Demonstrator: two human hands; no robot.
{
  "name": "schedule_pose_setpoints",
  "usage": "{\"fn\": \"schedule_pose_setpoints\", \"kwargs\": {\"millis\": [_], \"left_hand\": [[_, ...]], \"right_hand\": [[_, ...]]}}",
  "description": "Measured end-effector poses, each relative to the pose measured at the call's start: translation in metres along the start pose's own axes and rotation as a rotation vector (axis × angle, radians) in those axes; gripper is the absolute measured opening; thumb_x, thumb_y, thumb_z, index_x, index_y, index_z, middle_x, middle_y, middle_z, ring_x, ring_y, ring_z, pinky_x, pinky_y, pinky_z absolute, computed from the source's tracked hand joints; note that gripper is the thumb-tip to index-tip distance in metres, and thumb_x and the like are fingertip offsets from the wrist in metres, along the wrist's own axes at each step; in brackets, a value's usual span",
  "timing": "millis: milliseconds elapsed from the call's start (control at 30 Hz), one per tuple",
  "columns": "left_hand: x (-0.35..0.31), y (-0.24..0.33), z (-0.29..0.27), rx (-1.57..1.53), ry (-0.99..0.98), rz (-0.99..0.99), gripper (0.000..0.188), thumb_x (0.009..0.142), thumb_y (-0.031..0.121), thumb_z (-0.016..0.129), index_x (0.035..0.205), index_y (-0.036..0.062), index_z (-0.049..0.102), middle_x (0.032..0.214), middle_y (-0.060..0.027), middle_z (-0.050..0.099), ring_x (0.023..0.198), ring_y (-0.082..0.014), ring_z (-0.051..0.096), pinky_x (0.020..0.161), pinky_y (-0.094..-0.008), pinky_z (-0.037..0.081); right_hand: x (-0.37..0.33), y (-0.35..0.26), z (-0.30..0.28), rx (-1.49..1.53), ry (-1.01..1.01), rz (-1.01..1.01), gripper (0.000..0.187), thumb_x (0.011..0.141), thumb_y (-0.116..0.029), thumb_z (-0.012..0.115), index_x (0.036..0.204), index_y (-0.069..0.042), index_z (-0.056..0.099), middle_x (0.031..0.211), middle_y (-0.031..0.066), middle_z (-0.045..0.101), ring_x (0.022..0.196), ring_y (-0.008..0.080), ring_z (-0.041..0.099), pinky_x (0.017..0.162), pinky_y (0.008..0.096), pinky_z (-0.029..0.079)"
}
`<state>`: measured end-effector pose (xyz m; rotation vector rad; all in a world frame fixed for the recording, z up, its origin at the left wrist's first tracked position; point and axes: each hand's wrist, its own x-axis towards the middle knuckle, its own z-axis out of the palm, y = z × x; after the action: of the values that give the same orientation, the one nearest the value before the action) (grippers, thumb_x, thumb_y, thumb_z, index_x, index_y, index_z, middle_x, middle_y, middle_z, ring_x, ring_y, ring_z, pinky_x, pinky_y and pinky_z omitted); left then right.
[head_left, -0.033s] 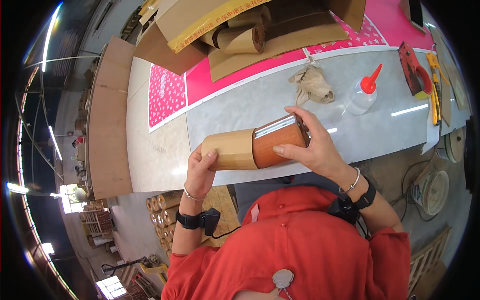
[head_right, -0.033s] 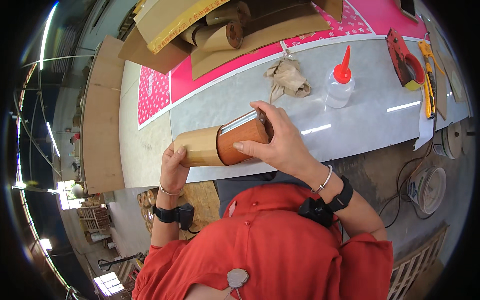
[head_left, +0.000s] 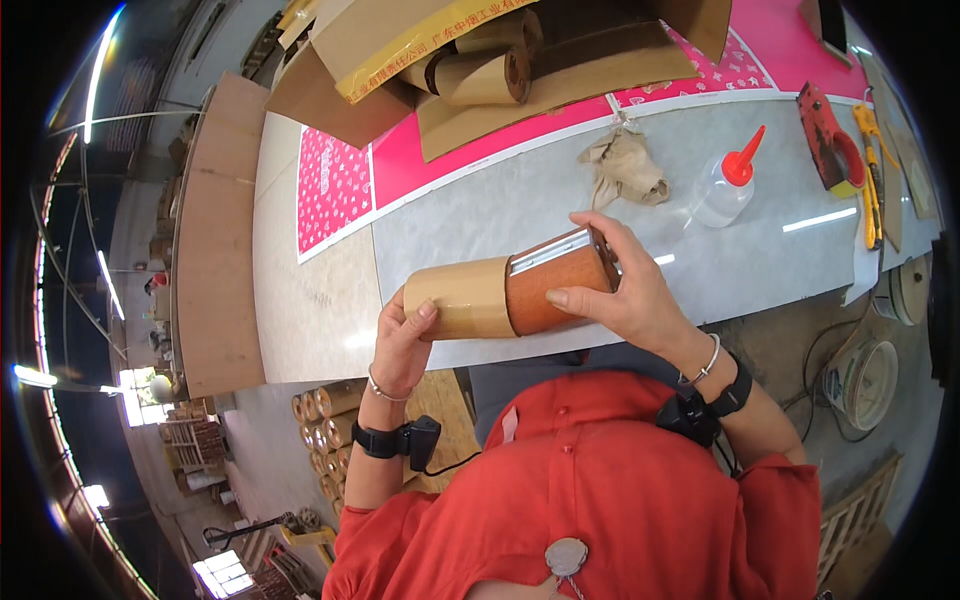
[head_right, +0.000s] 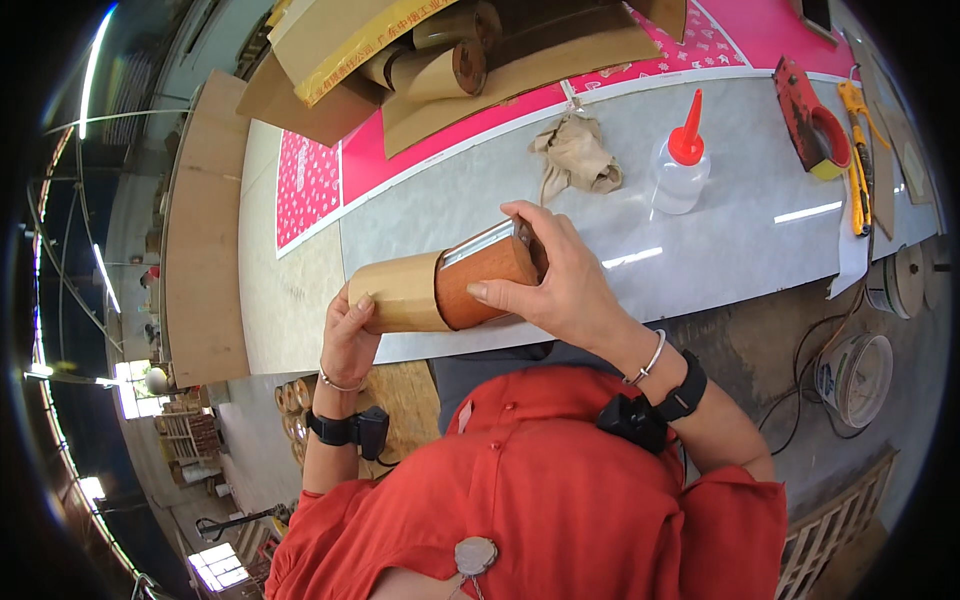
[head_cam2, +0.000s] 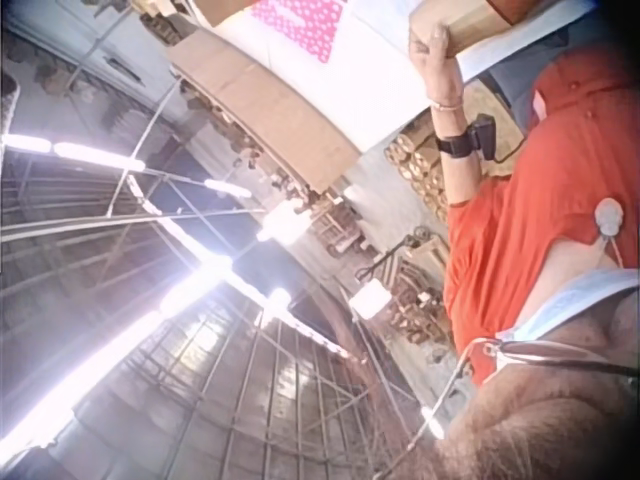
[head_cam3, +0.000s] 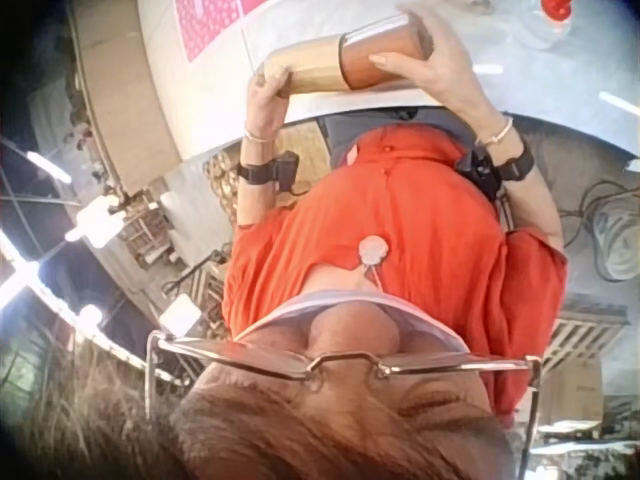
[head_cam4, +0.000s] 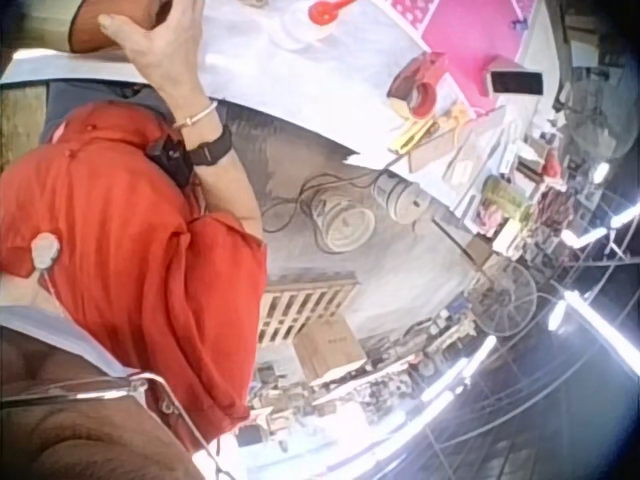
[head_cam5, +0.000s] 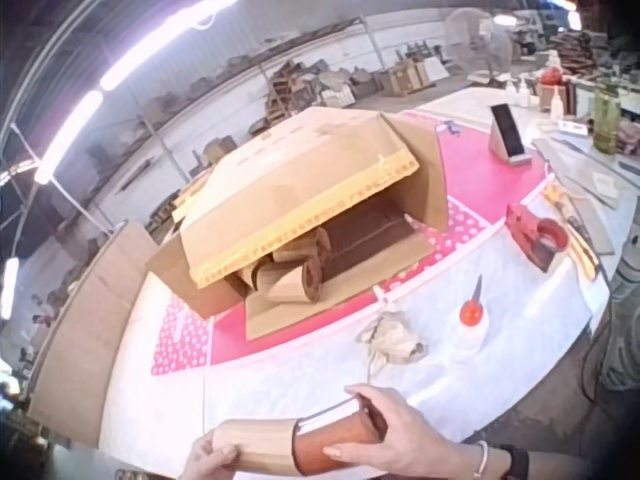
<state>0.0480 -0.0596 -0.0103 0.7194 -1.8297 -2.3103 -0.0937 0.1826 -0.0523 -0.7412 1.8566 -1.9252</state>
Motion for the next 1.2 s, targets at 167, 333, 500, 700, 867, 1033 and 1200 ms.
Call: {"fn": "schedule_pose_setpoints", "kwargs": {"millis": [167,333,500,700,867,1033,1200], "left_hand": [[0.0,-0.012,-0.02,0.018,-0.146,-0.148,0.05,0.081,0.019,0.071,0.124,0.0034,0.05,0.117,-0.0056,0.059,0.111,-0.0161,0.054,0.097,-0.0331,0.042],[-0.002,-0.022,-0.021,-0.042,-0.119,-0.239,0.058,0.079,0.018,0.073,0.129,0.0054,0.047,0.123,-0.0055,0.056,0.114,-0.0173,0.052,0.099,-0.034,0.041],[-0.003,-0.029,-0.02,-0.046,-0.106,-0.249,0.058,0.078,0.018,0.074,0.128,0.0056,0.047,0.122,-0.0052,0.056,0.115,-0.0176,0.052,0.098,-0.0337,0.042],[-0.005,-0.032,-0.022,-0.008,-0.149,-0.28,0.059,0.076,0.02,0.076,0.126,0.0053,0.05,0.119,-0.0051,0.058,0.111,-0.0167,0.053,0.095,-0.0331,0.043],[-0.007,-0.034,-0.022,-0.009,-0.138,-0.271,0.058,0.074,0.019,0.077,0.124,0.0041,0.052,0.114,-0.0048,0.06,0.106,-0.0161,0.056,0.091,-0.0319,0.045],[-0.008,-0.039,-0.023,-0.051,-0.128,-0.261,0.059,0.073,0.02,0.077,0.124,0.0029,0.052,0.115,-0.0058,0.06,0.106,-0.017,0.056,0.091,-0.0327,0.045],[-0.011,-0.043,-0.024,-0.121,-0.139,-0.249,0.06,0.072,0.019,0.076,0.124,0.0025,0.051,0.115,-0.0071,0.06,0.107,-0.0187,0.056,0.091,-0.0341,0.046]], "right_hand": [[0.003,0.002,0.0,-0.009,0.005,0.027,0.073,0.071,-0.033,0.08,0.127,-0.001,0.044,0.108,0.0155,0.051,0.099,0.0217,0.053,0.085,0.0309,0.045],[0.006,-0.001,-0.004,0.128,-0.033,0.157,0.072,0.073,-0.034,0.078,0.125,0.002,0.044,0.106,0.014,0.052,0.098,0.0191,0.054,0.083,0.0302,0.046],[0.004,0.001,-0.004,0.144,-0.04,0.19,0.072,0.074,-0.034,0.078,0.125,0.003,0.044,0.108,0.014,0.052,0.099,0.0184,0.054,0.083,0.0293,0.047],[0.005,0.002,-0.005,0.174,-0.041,0.245,0.072,0.074,-0.033,0.077,0.125,0.005,0.043,0.107,0.0142,0.054,0.098,0.0175,0.055,0.083,0.0284,0.047],[0.006,0.004,-0.005,0.189,-0.038,0.26,0.072,0.075,-0.032,0.077,0.125,0.007,0.042,0.106,0.0134,0.055,0.096,0.0164,0.056,0.081,0.0271,0.048],[0.004,0.008,-0.003,0.249,-0.029,0.283,0.073,0.075,-0.031,0.077,0.125,0.009,0.042,0.105,0.014,0.056,0.095,0.0158,0.057,0.081,0.0266,0.048],[0.005,0.006,-0.005,0.202,-0.033,0.271,0.074,0.075,-0.032,0.077,0.125,0.01,0.042,0.105,0.0148,0.057,0.096,0.0155,0.057,0.081,0.0266,0.048]]}}
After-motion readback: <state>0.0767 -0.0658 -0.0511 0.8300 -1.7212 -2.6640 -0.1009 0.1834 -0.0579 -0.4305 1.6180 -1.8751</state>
